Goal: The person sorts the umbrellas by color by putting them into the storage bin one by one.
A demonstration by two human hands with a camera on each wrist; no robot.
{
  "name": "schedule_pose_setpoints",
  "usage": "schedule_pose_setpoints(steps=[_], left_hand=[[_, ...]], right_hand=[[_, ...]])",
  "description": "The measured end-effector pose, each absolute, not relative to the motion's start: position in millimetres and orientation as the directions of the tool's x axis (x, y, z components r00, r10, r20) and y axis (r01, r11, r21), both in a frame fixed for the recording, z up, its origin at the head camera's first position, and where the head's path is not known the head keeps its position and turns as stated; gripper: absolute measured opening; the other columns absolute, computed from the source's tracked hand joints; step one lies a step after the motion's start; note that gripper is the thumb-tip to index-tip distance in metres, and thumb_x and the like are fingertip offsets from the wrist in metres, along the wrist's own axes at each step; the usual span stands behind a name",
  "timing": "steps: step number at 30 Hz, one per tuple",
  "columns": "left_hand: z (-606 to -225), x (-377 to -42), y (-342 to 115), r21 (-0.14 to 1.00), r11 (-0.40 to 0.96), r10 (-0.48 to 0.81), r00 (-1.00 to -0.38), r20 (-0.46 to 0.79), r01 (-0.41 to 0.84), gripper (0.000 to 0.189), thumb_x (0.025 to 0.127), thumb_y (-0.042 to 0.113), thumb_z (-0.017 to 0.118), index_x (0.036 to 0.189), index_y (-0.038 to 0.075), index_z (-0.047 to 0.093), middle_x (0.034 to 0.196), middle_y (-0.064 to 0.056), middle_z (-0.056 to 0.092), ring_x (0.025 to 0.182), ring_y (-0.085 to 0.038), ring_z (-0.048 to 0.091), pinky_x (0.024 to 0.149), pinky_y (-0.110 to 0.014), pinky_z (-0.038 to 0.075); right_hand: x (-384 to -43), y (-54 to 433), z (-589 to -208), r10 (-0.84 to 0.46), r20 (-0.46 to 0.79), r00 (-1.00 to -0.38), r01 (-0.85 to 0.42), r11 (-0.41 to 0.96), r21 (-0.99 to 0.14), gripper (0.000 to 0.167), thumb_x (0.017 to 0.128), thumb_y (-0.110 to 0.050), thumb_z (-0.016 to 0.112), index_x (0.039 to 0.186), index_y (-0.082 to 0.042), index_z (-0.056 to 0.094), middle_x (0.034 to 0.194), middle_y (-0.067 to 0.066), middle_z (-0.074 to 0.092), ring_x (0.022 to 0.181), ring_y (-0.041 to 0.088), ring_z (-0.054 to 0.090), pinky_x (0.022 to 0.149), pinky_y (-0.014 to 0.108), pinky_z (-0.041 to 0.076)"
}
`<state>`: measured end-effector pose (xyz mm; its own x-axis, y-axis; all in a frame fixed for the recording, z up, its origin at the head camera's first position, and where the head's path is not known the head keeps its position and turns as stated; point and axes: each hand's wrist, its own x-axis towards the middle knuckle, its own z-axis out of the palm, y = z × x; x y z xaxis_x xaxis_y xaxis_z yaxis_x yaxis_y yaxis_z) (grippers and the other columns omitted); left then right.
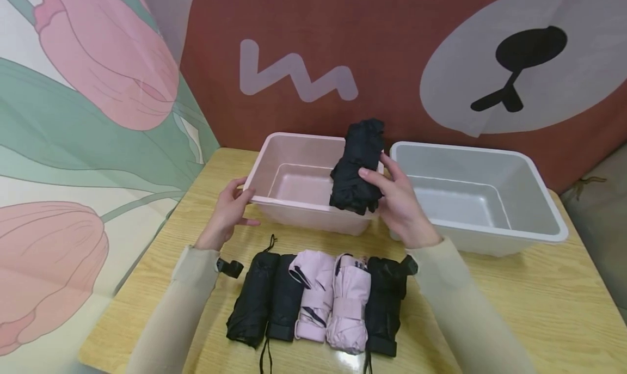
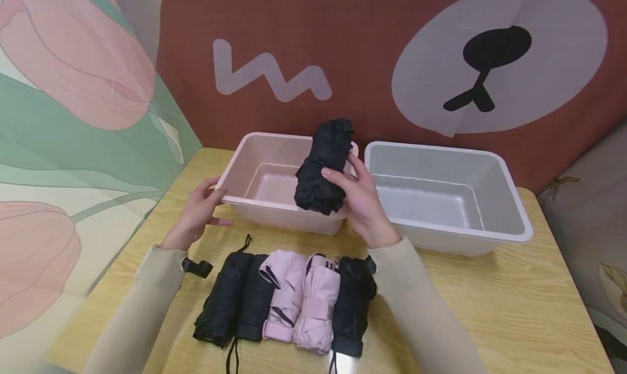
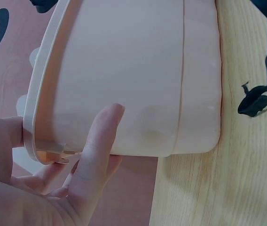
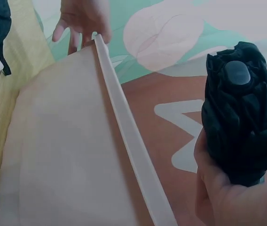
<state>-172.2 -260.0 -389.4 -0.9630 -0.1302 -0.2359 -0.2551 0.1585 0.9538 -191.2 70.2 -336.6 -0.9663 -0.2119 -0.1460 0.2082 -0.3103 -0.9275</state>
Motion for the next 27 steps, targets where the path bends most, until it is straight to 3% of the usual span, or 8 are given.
schedule_pose_setpoints(steps=[9, 17, 27], left_hand=[[-389, -172, -259, 0.951, 0.167, -0.137, -0.962, -0.237, -0.259, 0.051, 0.100, 0.028, 0.048, 0.147, 0.016, 0.032, 0.143, -0.018, 0.044, 0.124, -0.035, 0.048, 0.066, -0.045, 0.063], [-390, -172, -258, 0.954, 0.155, -0.135, -0.962, -0.237, -0.257, 0.052, 0.100, 0.028, 0.048, 0.148, 0.016, 0.031, 0.142, -0.018, 0.045, 0.123, -0.035, 0.049, 0.066, -0.045, 0.063], [-393, -173, -259, 0.954, 0.154, -0.141, -0.962, -0.235, -0.256, 0.050, 0.100, 0.029, 0.048, 0.147, 0.018, 0.033, 0.142, -0.016, 0.045, 0.124, -0.034, 0.048, 0.066, -0.048, 0.062]], right_hand=[[-202, 61, -343, -0.208, -0.190, -0.959, 0.245, -0.278, -0.929, 0.079, 0.088, -0.020, 0.070, 0.151, -0.034, 0.025, 0.149, 0.008, 0.038, 0.126, 0.027, 0.049, 0.109, 0.047, 0.045], [-209, 54, -345, -0.193, -0.165, -0.967, 0.213, -0.261, -0.942, 0.080, 0.087, -0.020, 0.072, 0.151, -0.031, 0.026, 0.150, 0.008, 0.036, 0.131, 0.026, 0.045, 0.112, 0.046, 0.042], [-215, 53, -347, -0.126, -0.199, -0.972, 0.210, -0.083, -0.974, 0.090, 0.085, -0.026, 0.074, 0.155, -0.025, 0.018, 0.156, 0.009, 0.025, 0.134, 0.026, 0.040, 0.115, 0.044, 0.038]])
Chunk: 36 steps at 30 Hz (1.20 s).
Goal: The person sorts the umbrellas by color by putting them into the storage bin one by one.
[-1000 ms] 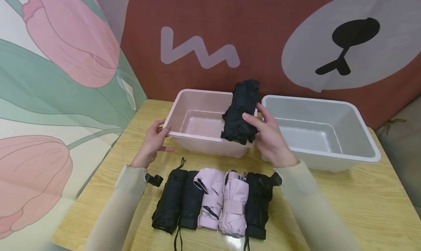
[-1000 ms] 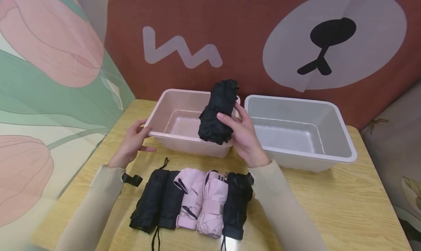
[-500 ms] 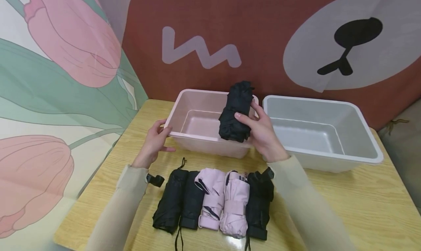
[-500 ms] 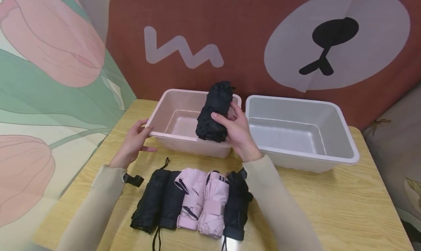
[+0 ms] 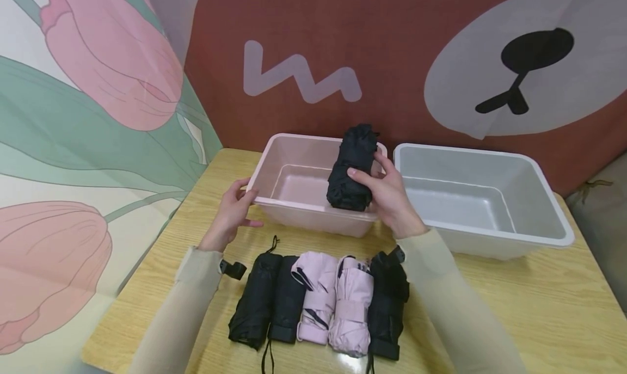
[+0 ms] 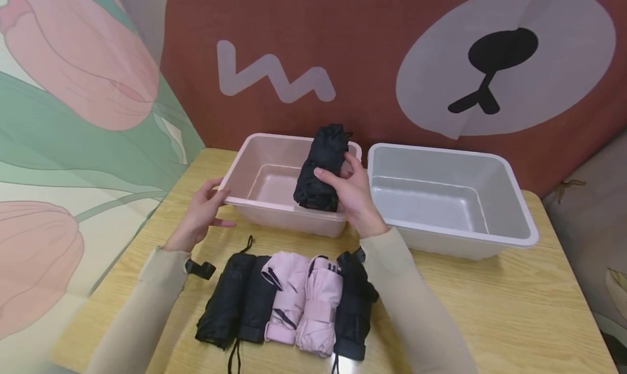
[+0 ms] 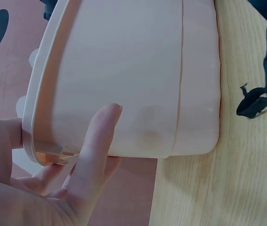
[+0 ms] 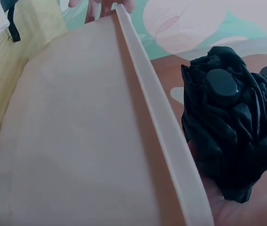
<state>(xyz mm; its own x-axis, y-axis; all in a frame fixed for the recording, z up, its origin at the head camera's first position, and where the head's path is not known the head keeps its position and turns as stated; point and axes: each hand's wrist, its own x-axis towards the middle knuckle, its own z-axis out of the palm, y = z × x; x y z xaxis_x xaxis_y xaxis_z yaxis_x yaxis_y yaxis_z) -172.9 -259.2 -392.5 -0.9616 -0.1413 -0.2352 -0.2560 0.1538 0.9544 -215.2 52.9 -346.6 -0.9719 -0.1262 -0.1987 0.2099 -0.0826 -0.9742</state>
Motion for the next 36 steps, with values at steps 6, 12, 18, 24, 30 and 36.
schedule_pose_setpoints(steps=[6, 12, 18, 24, 30, 36], left_hand=[[-391.1, -172.3, -258.0, 0.954, 0.158, -0.141, -0.962, -0.233, -0.254, 0.049, 0.101, 0.028, 0.048, 0.146, 0.018, 0.033, 0.142, -0.017, 0.044, 0.125, -0.035, 0.048, 0.065, -0.048, 0.062], [-391.1, -172.8, -257.7, 0.957, 0.154, -0.134, -0.965, -0.225, -0.245, 0.049, 0.101, 0.027, 0.047, 0.146, 0.016, 0.033, 0.142, -0.019, 0.044, 0.124, -0.035, 0.048, 0.065, -0.047, 0.062], [-390.9, -172.5, -257.7, 0.957, 0.152, -0.133, -0.964, -0.228, -0.247, 0.049, 0.101, 0.027, 0.047, 0.147, 0.016, 0.033, 0.143, -0.019, 0.043, 0.125, -0.036, 0.047, 0.065, -0.046, 0.063], [-391.2, -172.5, -257.7, 0.956, 0.150, -0.134, -0.963, -0.233, -0.252, 0.050, 0.101, 0.028, 0.047, 0.148, 0.016, 0.032, 0.144, -0.018, 0.043, 0.126, -0.036, 0.047, 0.066, -0.046, 0.063], [-390.6, -171.9, -257.9, 0.955, 0.153, -0.134, -0.962, -0.236, -0.255, 0.050, 0.101, 0.028, 0.047, 0.147, 0.016, 0.032, 0.143, -0.018, 0.044, 0.125, -0.035, 0.048, 0.066, -0.045, 0.063], [-391.4, -172.4, -258.8, 0.955, 0.153, -0.132, -0.963, -0.235, -0.254, 0.051, 0.101, 0.028, 0.048, 0.147, 0.016, 0.032, 0.142, -0.019, 0.044, 0.125, -0.035, 0.048, 0.065, -0.045, 0.063]], right_hand=[[-215.4, 52.1, -346.4, -0.093, -0.201, -0.975, 0.202, 0.001, -0.979, 0.091, 0.084, -0.028, 0.075, 0.155, -0.025, 0.018, 0.156, 0.010, 0.026, 0.135, 0.027, 0.037, 0.116, 0.046, 0.036], [-214.5, 51.8, -344.7, -0.085, -0.198, -0.976, 0.194, 0.054, -0.980, 0.092, 0.084, -0.027, 0.076, 0.155, -0.024, 0.018, 0.157, 0.010, 0.026, 0.135, 0.028, 0.035, 0.115, 0.050, 0.036], [-214.2, 53.0, -343.4, -0.090, -0.215, -0.973, 0.201, 0.140, -0.970, 0.091, 0.085, -0.026, 0.074, 0.155, -0.024, 0.016, 0.157, 0.013, 0.026, 0.137, 0.031, 0.034, 0.112, 0.056, 0.039], [-215.3, 53.1, -342.8, -0.102, -0.230, -0.968, 0.215, 0.140, -0.966, 0.087, 0.087, -0.022, 0.071, 0.155, -0.023, 0.016, 0.156, 0.014, 0.027, 0.138, 0.031, 0.035, 0.110, 0.055, 0.041], [-217.0, 52.1, -343.4, -0.082, -0.218, -0.972, 0.205, 0.143, -0.968, 0.080, 0.089, -0.019, 0.069, 0.154, -0.021, 0.021, 0.152, 0.012, 0.033, 0.134, 0.030, 0.039, 0.109, 0.053, 0.042], [-218.6, 50.6, -345.2, -0.072, -0.221, -0.973, 0.209, 0.138, -0.968, 0.077, 0.089, -0.017, 0.068, 0.152, -0.019, 0.025, 0.151, 0.012, 0.036, 0.133, 0.029, 0.041, 0.108, 0.051, 0.044]])
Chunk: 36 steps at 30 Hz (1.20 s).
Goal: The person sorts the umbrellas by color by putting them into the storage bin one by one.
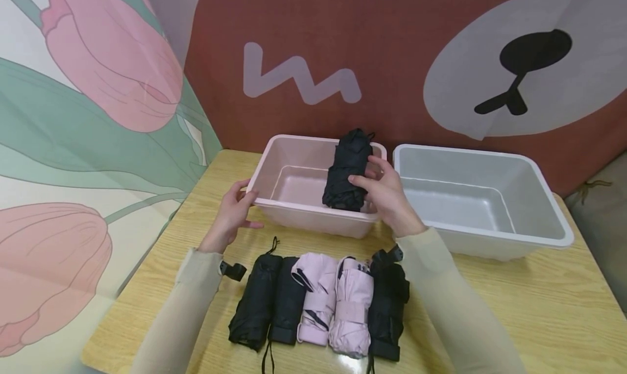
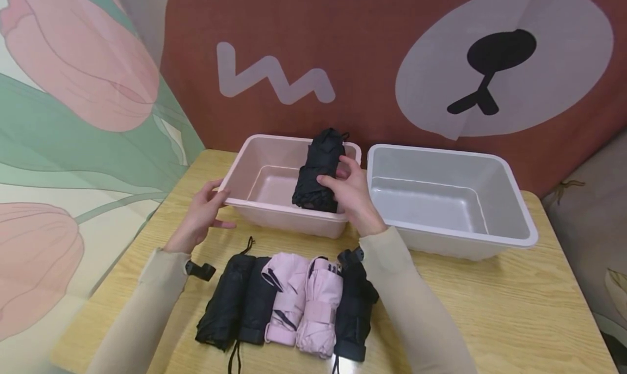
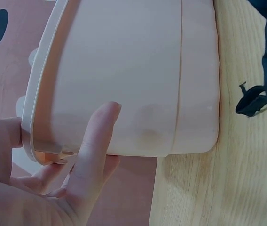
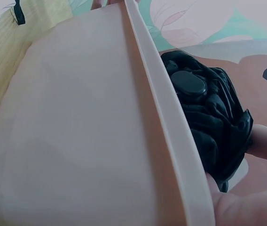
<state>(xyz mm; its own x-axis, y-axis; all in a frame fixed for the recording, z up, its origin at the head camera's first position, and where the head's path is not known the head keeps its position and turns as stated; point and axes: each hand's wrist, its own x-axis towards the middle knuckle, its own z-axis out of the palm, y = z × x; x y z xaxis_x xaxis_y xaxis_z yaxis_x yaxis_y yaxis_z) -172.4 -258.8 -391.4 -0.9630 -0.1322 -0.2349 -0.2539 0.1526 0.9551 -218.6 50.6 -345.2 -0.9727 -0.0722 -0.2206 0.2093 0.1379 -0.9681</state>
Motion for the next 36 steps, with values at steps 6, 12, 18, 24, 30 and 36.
schedule_pose_setpoints(steps=[6, 12, 18, 24, 30, 36], left_hand=[[-393, -173, -260, 0.955, 0.149, -0.132, -0.962, -0.237, -0.256, 0.051, 0.101, 0.029, 0.048, 0.148, 0.017, 0.031, 0.142, -0.019, 0.044, 0.125, -0.035, 0.048, 0.066, -0.045, 0.063], [-392, -172, -259, 0.954, 0.150, -0.131, -0.962, -0.241, -0.259, 0.051, 0.101, 0.030, 0.047, 0.148, 0.017, 0.031, 0.142, -0.019, 0.044, 0.126, -0.035, 0.047, 0.067, -0.045, 0.063], [-392, -173, -258, 0.953, 0.148, -0.138, -0.960, -0.245, -0.264, 0.051, 0.101, 0.029, 0.048, 0.148, 0.017, 0.031, 0.143, -0.018, 0.043, 0.126, -0.035, 0.047, 0.066, -0.046, 0.063], [-392, -173, -258, 0.952, 0.160, -0.143, -0.960, -0.239, -0.261, 0.052, 0.101, 0.029, 0.048, 0.148, 0.017, 0.030, 0.146, -0.019, 0.041, 0.127, -0.037, 0.047, 0.065, -0.046, 0.063], [-392, -172, -258, 0.951, 0.162, -0.148, -0.960, -0.239, -0.262, 0.050, 0.101, 0.030, 0.048, 0.147, 0.018, 0.032, 0.145, -0.018, 0.043, 0.127, -0.035, 0.047, 0.065, -0.046, 0.063], [-392, -172, -258, 0.955, 0.153, -0.144, -0.962, -0.233, -0.254, 0.051, 0.101, 0.029, 0.048, 0.147, 0.017, 0.032, 0.144, -0.020, 0.043, 0.125, -0.035, 0.048, 0.065, -0.046, 0.063]], right_hand=[[-218, 48, -347, -0.082, -0.210, -0.974, 0.199, 0.125, -0.972, 0.075, 0.088, -0.017, 0.070, 0.150, -0.017, 0.028, 0.150, 0.012, 0.037, 0.133, 0.028, 0.042, 0.108, 0.052, 0.044], [-218, 48, -349, -0.126, -0.160, -0.979, 0.157, 0.036, -0.987, 0.062, 0.090, -0.010, 0.066, 0.145, -0.011, 0.037, 0.142, 0.014, 0.045, 0.126, 0.029, 0.051, 0.102, 0.041, 0.053], [-214, 58, -344, -0.169, -0.067, -0.983, 0.079, -0.067, -0.995, 0.044, 0.092, -0.005, 0.063, 0.132, 0.001, 0.047, 0.116, 0.004, 0.054, 0.100, 0.016, 0.063, 0.087, 0.024, 0.058], [-204, 70, -332, -0.157, -0.020, -0.987, 0.017, 0.017, -1.000, 0.033, 0.093, -0.016, 0.064, 0.122, -0.006, 0.055, 0.115, 0.001, 0.057, 0.104, 0.018, 0.061, 0.088, 0.021, 0.058], [-188, 82, -318, -0.157, 0.064, -0.985, -0.073, 0.055, -0.996, 0.027, 0.093, -0.020, 0.064, 0.117, -0.006, 0.058, 0.113, -0.002, 0.059, 0.102, 0.012, 0.059, 0.084, 0.019, 0.057], [-170, 96, -303, -0.150, 0.187, -0.971, -0.189, -0.006, -0.982, 0.018, 0.091, -0.015, 0.067, 0.108, -0.010, 0.063, 0.109, 0.001, 0.063, 0.096, 0.012, 0.061, 0.078, 0.018, 0.058]])
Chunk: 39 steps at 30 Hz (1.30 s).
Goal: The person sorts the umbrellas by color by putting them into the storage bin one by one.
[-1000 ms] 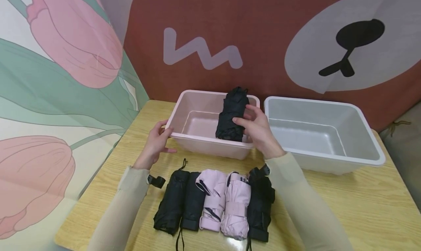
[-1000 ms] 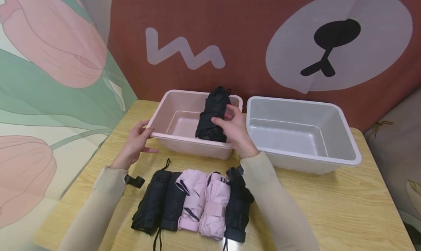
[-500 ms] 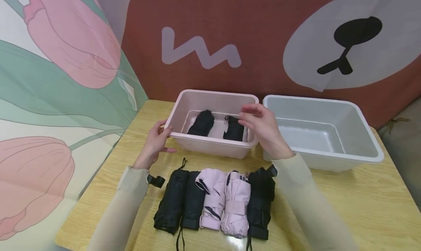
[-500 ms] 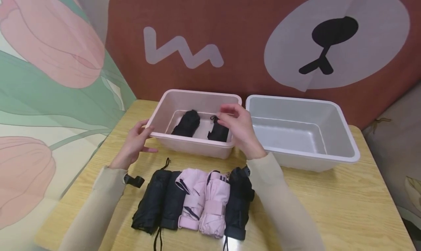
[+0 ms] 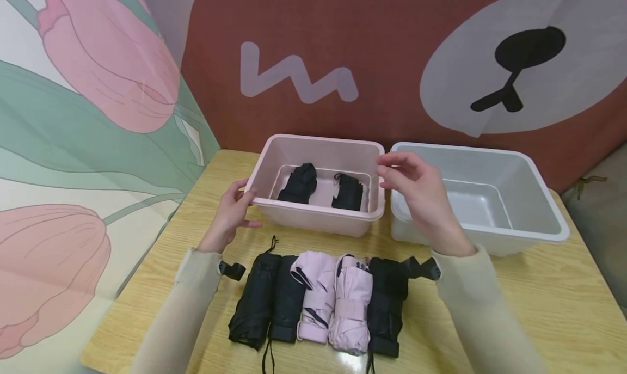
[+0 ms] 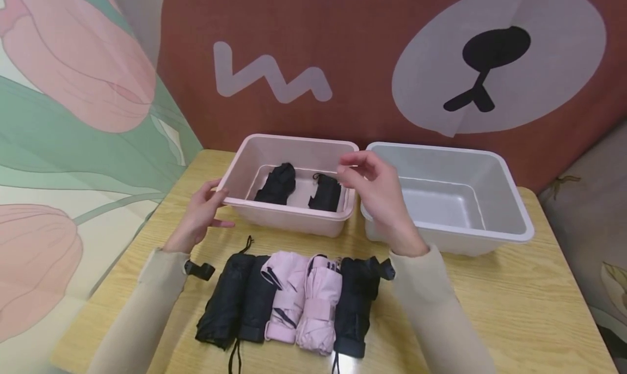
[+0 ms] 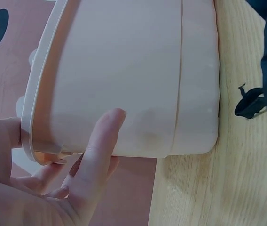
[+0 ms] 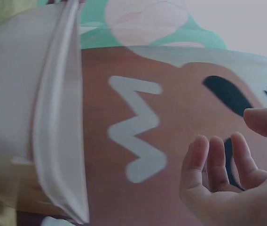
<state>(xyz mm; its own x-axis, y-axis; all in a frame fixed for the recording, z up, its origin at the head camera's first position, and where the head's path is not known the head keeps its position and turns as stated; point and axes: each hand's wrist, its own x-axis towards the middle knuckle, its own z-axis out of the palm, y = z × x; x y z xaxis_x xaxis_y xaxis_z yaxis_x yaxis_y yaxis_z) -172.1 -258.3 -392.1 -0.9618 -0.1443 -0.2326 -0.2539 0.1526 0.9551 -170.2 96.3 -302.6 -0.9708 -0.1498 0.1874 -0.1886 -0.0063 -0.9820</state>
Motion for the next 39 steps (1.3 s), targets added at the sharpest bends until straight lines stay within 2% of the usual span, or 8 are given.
schedule_pose_setpoints(steps=[10, 17, 26, 31, 35, 36, 39], left_hand=[[-392, -172, -257, 0.951, 0.160, -0.154, -0.958, -0.240, -0.264, 0.050, 0.101, 0.029, 0.048, 0.147, 0.017, 0.032, 0.147, -0.018, 0.041, 0.126, -0.036, 0.047, 0.065, -0.045, 0.063], [-392, -171, -256, 0.947, 0.167, -0.161, -0.955, -0.248, -0.274, 0.050, 0.100, 0.031, 0.049, 0.146, 0.019, 0.033, 0.146, -0.015, 0.042, 0.126, -0.035, 0.047, 0.066, -0.046, 0.062], [-391, -171, -257, 0.948, 0.172, -0.159, -0.957, -0.243, -0.269, 0.051, 0.101, 0.030, 0.049, 0.147, 0.017, 0.031, 0.147, -0.016, 0.041, 0.128, -0.036, 0.046, 0.066, -0.045, 0.062], [-391, -170, -258, 0.949, 0.170, -0.153, -0.959, -0.239, -0.264, 0.052, 0.101, 0.029, 0.048, 0.148, 0.016, 0.031, 0.148, -0.017, 0.040, 0.129, -0.037, 0.046, 0.065, -0.044, 0.063], [-390, -170, -258, 0.948, 0.175, -0.150, -0.959, -0.242, -0.267, 0.051, 0.101, 0.029, 0.048, 0.148, 0.016, 0.031, 0.148, -0.017, 0.040, 0.129, -0.037, 0.046, 0.066, -0.044, 0.063], [-390, -170, -258, 0.947, 0.178, -0.150, -0.958, -0.244, -0.269, 0.051, 0.101, 0.030, 0.048, 0.148, 0.017, 0.030, 0.149, -0.017, 0.040, 0.129, -0.037, 0.046, 0.066, -0.044, 0.063], [-390, -170, -258, 0.944, 0.183, -0.151, -0.957, -0.247, -0.273, 0.051, 0.101, 0.030, 0.048, 0.148, 0.018, 0.031, 0.148, -0.016, 0.041, 0.129, -0.036, 0.046, 0.066, -0.045, 0.062]], right_hand=[[-134, 118, -282, -0.153, 0.335, -0.930, -0.292, -0.251, -0.923, 0.019, 0.091, 0.002, 0.060, 0.110, 0.004, 0.062, 0.107, 0.010, 0.064, 0.096, 0.020, 0.065, 0.075, 0.024, 0.059], [-111, 128, -274, -0.132, 0.441, -0.888, -0.389, -0.299, -0.871, 0.022, 0.092, 0.012, 0.051, 0.112, 0.010, 0.059, 0.108, 0.015, 0.064, 0.098, 0.025, 0.062, 0.075, 0.027, 0.058], [-97, 141, -276, -0.133, 0.532, -0.836, -0.453, -0.378, -0.807, 0.026, 0.090, 0.020, 0.045, 0.114, 0.020, 0.051, 0.109, 0.019, 0.062, 0.099, 0.028, 0.061, 0.076, 0.029, 0.058], [-97, 146, -288, -0.120, 0.491, -0.863, -0.433, -0.325, -0.841, 0.027, 0.089, 0.020, 0.046, 0.115, 0.018, 0.053, 0.107, 0.016, 0.064, 0.097, 0.025, 0.063, 0.075, 0.026, 0.058], [-99, 152, -312, -0.123, 0.408, -0.905, -0.370, -0.246, -0.896, 0.028, 0.089, 0.018, 0.050, 0.115, 0.012, 0.056, 0.105, 0.009, 0.066, 0.095, 0.019, 0.064, 0.073, 0.023, 0.058], [-99, 154, -320, -0.131, 0.379, -0.916, -0.348, -0.211, -0.913, 0.027, 0.090, 0.016, 0.052, 0.116, 0.009, 0.057, 0.106, 0.007, 0.066, 0.096, 0.017, 0.064, 0.073, 0.021, 0.058], [-98, 160, -341, -0.156, 0.247, -0.956, -0.253, 0.017, -0.967, 0.026, 0.093, 0.004, 0.056, 0.119, 0.002, 0.055, 0.111, -0.001, 0.062, 0.098, 0.009, 0.061, 0.074, 0.018, 0.057]])
